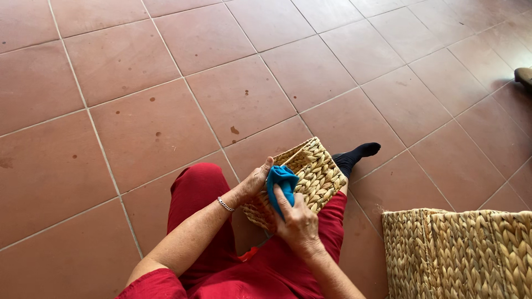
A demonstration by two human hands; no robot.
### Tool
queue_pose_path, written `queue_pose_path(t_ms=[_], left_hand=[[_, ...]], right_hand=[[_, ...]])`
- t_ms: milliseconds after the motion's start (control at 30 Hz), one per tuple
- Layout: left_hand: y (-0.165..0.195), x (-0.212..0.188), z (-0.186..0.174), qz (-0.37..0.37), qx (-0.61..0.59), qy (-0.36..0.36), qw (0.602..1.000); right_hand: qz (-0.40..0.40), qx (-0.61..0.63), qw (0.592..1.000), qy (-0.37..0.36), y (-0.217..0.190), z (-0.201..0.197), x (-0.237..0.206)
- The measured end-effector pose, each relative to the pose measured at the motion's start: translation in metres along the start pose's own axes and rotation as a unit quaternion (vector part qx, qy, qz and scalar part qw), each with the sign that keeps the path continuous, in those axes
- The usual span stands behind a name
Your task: The person sits on a tiled floor and wipes the exterior and interior surfaces of a small woven basket with a blue cloth. They rotate the basket to clean all sides and then place it aside before picking up another similar basket to continue wiping.
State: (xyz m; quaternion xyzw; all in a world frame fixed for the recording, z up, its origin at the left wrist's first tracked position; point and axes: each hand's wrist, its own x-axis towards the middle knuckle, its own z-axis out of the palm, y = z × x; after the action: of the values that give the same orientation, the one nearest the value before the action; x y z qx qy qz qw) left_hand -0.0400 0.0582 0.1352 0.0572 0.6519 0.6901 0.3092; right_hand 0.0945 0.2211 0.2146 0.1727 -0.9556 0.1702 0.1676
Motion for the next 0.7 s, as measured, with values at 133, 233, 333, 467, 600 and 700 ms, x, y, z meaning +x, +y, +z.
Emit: queue_pose_path(t_ms=[133, 233, 333, 467, 600, 700], left_hand=[[-0.004, 0.003, 0.005, 0.028, 0.075, 0.024, 0.997], [-0.010, 0.002, 0.011, 0.040, 0.132, 0.020, 0.990], [-0.009, 0.002, 0.016, 0.058, 0.104, 0.022, 0.993], [0.007, 0.005, 0.015, 0.006, 0.121, 0.081, 0.989], [0.031, 0.005, 0.015, 0.061, 0.165, 0.128, 0.976], [0.047, -0.003, 0.017, 0.107, 0.206, 0.122, 0.965]], right_hand=[[0.032, -0.090, 0.995, 0.013, 0.073, 0.000, 0.023], [0.164, -0.168, 0.972, 0.028, 0.140, -0.009, 0.044], [0.241, -0.148, 0.958, 0.052, 0.164, -0.010, 0.046], [0.261, -0.073, 0.963, 0.018, 0.116, -0.007, 0.017], [0.113, 0.010, 0.993, 0.021, 0.027, -0.002, -0.035], [0.085, 0.047, 0.995, -0.010, 0.010, -0.005, -0.055]])
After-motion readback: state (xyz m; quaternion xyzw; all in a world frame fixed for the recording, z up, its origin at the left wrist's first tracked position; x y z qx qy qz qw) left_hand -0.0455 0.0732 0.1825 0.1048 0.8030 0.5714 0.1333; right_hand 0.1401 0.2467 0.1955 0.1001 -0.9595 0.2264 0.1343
